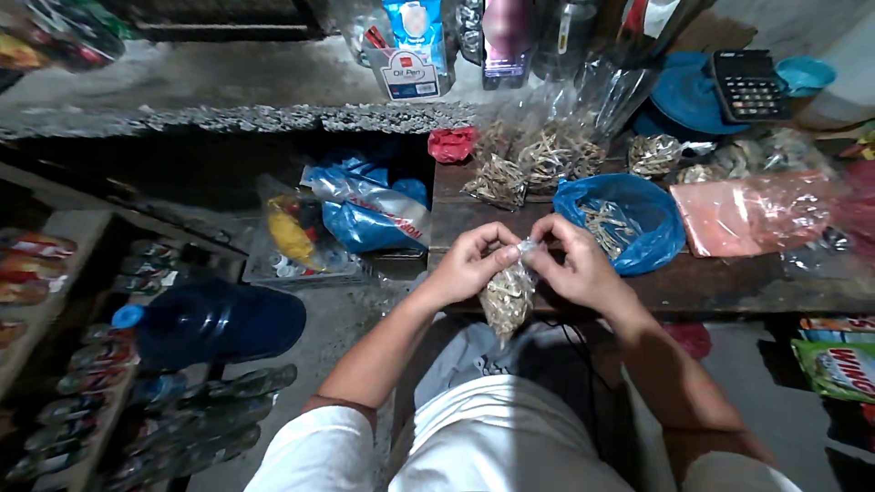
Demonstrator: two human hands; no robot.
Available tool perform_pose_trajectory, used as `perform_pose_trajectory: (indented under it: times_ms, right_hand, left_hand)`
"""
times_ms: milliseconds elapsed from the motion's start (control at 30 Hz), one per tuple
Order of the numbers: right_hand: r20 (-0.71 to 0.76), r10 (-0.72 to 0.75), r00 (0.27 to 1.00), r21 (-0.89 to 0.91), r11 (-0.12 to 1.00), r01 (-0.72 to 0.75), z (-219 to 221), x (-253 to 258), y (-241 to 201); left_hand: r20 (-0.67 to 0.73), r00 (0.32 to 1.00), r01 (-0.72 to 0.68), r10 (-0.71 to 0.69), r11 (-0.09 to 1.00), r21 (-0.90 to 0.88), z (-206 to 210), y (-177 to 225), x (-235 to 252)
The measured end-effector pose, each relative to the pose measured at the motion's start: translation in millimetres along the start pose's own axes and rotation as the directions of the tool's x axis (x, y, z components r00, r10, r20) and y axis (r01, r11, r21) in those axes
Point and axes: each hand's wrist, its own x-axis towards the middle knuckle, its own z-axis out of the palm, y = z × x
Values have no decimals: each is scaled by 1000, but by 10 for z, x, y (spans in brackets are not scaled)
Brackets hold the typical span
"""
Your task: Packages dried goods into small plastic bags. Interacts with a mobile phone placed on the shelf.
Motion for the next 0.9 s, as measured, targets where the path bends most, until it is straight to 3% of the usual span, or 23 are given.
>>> perform_pose_trajectory:
  times_ms: [133, 267, 400, 567, 733, 900]
  right_hand:
    - [248, -121, 961, -90, 985, 147, -188, -7, -122]
    - [354, -134, 926, 154, 984, 84, -232, -85, -310]
    - [362, -47, 931, 498, 854, -151, -168, -246, -579]
    - [409, 98, 907, 671, 642, -372, -191, -361, -769]
    - [389, 112, 914, 679, 636, -367, -203, -376, -754]
    - [358, 158, 920, 683, 628, -374, -198, -390, -712]
  left_hand:
    - [135, 990, 31, -26, 999, -33, -28, 113, -66]
    - [250, 967, -22, 53, 992, -126, -45, 157, -138]
    - [360, 889, -211, 282, 952, -224, 14, 134, -218]
    - [338, 844, -333, 417, 901, -278, 92, 127, -298]
    - [322, 850, -333, 416, 899, -283, 135, 83, -309]
    - [287, 848, -417, 447, 895, -160, 143, 93, -272]
